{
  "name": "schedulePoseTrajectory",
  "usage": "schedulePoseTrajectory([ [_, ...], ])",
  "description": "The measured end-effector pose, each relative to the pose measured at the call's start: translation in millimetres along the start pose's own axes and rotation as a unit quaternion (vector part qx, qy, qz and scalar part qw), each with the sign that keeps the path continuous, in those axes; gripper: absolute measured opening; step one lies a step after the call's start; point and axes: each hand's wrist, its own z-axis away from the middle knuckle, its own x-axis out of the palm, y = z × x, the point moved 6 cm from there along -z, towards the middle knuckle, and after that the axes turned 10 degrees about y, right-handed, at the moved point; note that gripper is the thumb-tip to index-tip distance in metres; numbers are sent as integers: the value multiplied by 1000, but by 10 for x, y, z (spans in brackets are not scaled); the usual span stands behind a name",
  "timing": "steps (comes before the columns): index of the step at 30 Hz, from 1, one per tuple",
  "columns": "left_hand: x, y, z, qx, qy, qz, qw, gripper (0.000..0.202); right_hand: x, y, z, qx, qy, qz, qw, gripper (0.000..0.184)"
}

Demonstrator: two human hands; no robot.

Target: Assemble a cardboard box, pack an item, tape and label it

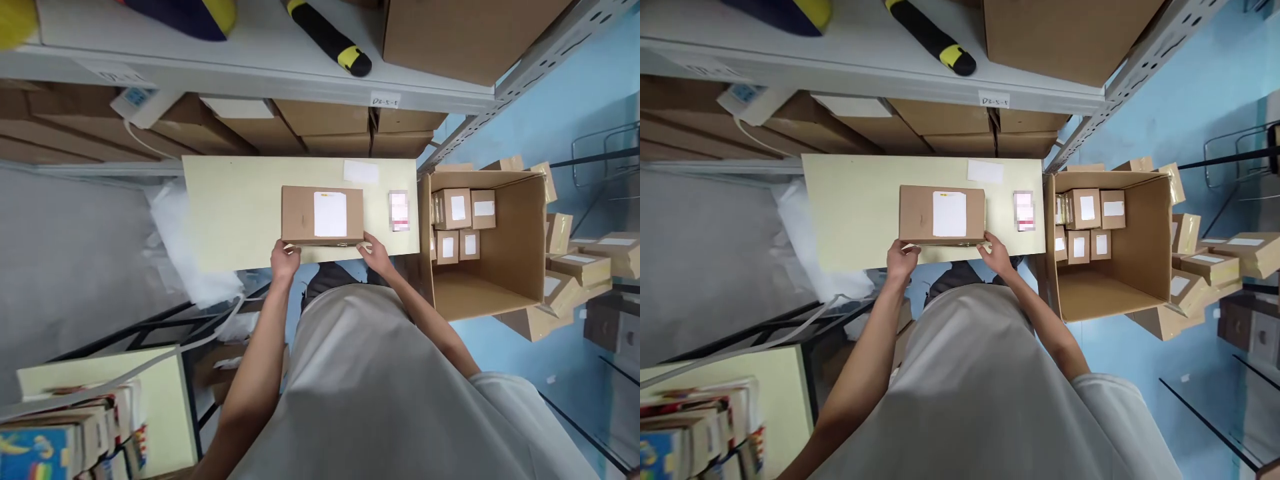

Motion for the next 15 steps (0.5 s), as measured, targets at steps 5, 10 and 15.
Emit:
schedulePoseTrajectory([
  [5,-154,60,-26,70,78,-15,994,76,-56,145,-146,-22,-2,25,999,58],
  [10,232,1065,-189,267,43,23,963,77,-366,-136,-927,-48,107,31,993,60],
  [15,1386,1969,-732,248,-81,-76,962,60,-336,-348,-1884,2,160,89,983,61],
])
